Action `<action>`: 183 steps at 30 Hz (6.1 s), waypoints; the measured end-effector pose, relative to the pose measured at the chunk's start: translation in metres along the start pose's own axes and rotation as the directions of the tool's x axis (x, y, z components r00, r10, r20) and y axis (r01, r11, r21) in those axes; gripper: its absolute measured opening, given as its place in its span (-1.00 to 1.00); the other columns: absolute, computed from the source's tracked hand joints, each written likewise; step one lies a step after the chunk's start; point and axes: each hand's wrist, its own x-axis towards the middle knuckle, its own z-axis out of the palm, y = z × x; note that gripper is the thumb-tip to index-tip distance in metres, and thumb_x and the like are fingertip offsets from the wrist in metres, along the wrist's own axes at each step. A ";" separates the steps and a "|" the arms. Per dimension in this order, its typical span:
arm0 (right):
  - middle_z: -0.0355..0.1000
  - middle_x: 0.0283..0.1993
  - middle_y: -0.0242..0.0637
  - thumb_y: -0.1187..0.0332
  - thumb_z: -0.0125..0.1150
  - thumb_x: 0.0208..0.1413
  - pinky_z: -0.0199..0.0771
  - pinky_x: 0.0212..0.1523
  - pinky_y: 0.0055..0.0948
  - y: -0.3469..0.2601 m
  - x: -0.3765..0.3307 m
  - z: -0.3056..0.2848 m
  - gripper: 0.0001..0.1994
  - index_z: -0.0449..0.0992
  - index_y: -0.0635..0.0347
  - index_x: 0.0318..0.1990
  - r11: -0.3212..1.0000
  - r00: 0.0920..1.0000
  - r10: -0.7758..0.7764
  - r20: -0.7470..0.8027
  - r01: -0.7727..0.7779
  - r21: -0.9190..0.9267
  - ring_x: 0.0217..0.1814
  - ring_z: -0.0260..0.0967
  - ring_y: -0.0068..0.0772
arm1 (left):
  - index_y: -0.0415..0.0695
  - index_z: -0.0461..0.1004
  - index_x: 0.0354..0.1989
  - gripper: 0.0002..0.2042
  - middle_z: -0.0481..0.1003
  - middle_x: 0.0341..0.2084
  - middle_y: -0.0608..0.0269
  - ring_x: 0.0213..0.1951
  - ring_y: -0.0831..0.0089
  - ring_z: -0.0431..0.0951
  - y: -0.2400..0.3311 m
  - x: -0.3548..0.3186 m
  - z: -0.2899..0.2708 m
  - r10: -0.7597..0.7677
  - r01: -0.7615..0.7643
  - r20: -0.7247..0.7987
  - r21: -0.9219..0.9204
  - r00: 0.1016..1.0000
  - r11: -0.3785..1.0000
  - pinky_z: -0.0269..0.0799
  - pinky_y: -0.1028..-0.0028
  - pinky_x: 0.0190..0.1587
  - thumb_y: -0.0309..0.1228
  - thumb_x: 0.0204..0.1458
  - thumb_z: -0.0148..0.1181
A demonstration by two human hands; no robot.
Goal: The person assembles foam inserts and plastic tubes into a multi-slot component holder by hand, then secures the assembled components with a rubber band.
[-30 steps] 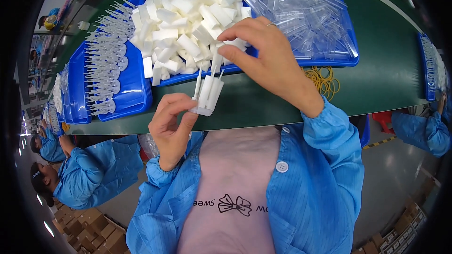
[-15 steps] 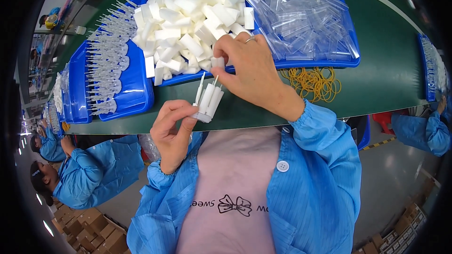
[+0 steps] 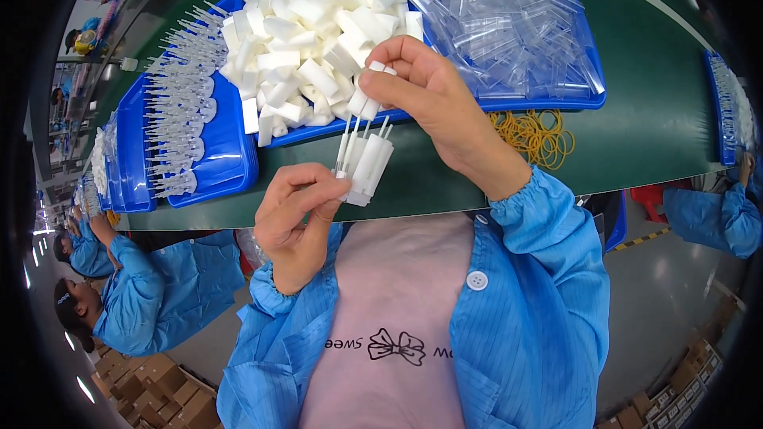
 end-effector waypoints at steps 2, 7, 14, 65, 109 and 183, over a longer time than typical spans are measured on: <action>0.40 -0.29 -0.47 0.32 0.17 0.09 0.26 -0.17 -0.68 0.001 -0.001 -0.001 -0.79 0.40 0.19 -0.16 0.998 0.999 0.050 0.000 -0.050 0.029 -0.25 0.28 -0.72 | -0.19 0.59 -0.35 -0.70 0.46 -0.43 0.20 -0.37 0.35 0.47 0.001 0.001 0.000 0.000 0.000 0.002 0.012 1.000 1.000 0.37 0.51 -0.38 -0.74 -0.35 0.26; 0.38 -0.29 -0.45 0.27 0.16 0.11 0.21 -0.08 -0.62 -0.013 -0.003 -0.011 -0.83 0.44 0.18 -0.29 0.983 0.996 0.021 0.086 -0.005 -0.182 -0.19 0.25 -0.68 | -0.14 0.61 -0.36 -0.65 0.47 -0.41 0.22 -0.37 0.34 0.47 -0.003 0.004 -0.008 0.135 -0.145 0.090 0.115 0.987 0.983 0.38 0.47 -0.37 -0.71 -0.44 0.21; 0.36 -0.32 -0.45 0.25 0.22 0.07 0.21 -0.14 -0.62 -0.015 -0.009 -0.012 -0.82 0.44 0.16 -0.35 0.995 0.994 0.020 0.105 -0.009 -0.102 -0.25 0.23 -0.66 | -0.08 0.63 -0.35 -0.62 0.45 -0.34 0.20 -0.35 0.35 0.47 -0.001 0.003 -0.010 0.238 -0.264 0.141 0.211 0.961 0.941 0.42 0.48 -0.37 -0.64 -0.49 0.21; 0.32 -0.38 -0.45 0.33 0.26 -0.14 0.12 -0.22 -0.34 0.005 0.044 0.004 -0.85 0.46 -0.01 -0.35 -0.105 0.754 -0.496 0.431 0.441 -0.891 -0.26 0.26 -0.35 | -0.26 0.57 -0.25 -0.76 0.45 -0.35 0.18 -0.32 0.45 0.45 -0.026 0.001 -0.003 -0.055 0.042 -0.204 -0.067 0.977 0.997 0.36 0.57 -0.25 -0.69 -0.15 0.26; 0.35 -0.34 -0.38 0.45 0.32 -0.10 0.25 -0.16 -0.56 -0.025 -0.026 0.016 -0.79 0.35 0.14 -0.38 0.965 0.974 -0.006 0.226 0.064 -0.253 -0.24 0.28 -0.59 | -0.12 0.50 -0.16 -0.56 0.27 -0.13 0.09 -0.25 0.39 0.46 -0.004 -0.010 -0.004 0.195 -0.181 -0.179 0.091 0.964 0.979 0.50 0.54 -0.28 -0.69 -0.31 0.39; 0.33 -0.27 -0.26 0.60 0.40 -0.21 0.45 -0.25 -0.59 -0.027 -0.056 0.017 -0.65 0.41 0.32 -0.22 0.706 0.850 -0.506 0.146 0.506 -0.495 -0.27 0.35 -0.54 | -0.25 0.48 -0.23 -0.71 0.52 -0.24 0.10 -0.25 0.41 0.52 -0.021 -0.004 0.016 -0.175 0.146 -0.059 -0.326 0.983 0.934 0.42 0.50 -0.19 -0.59 -0.22 0.28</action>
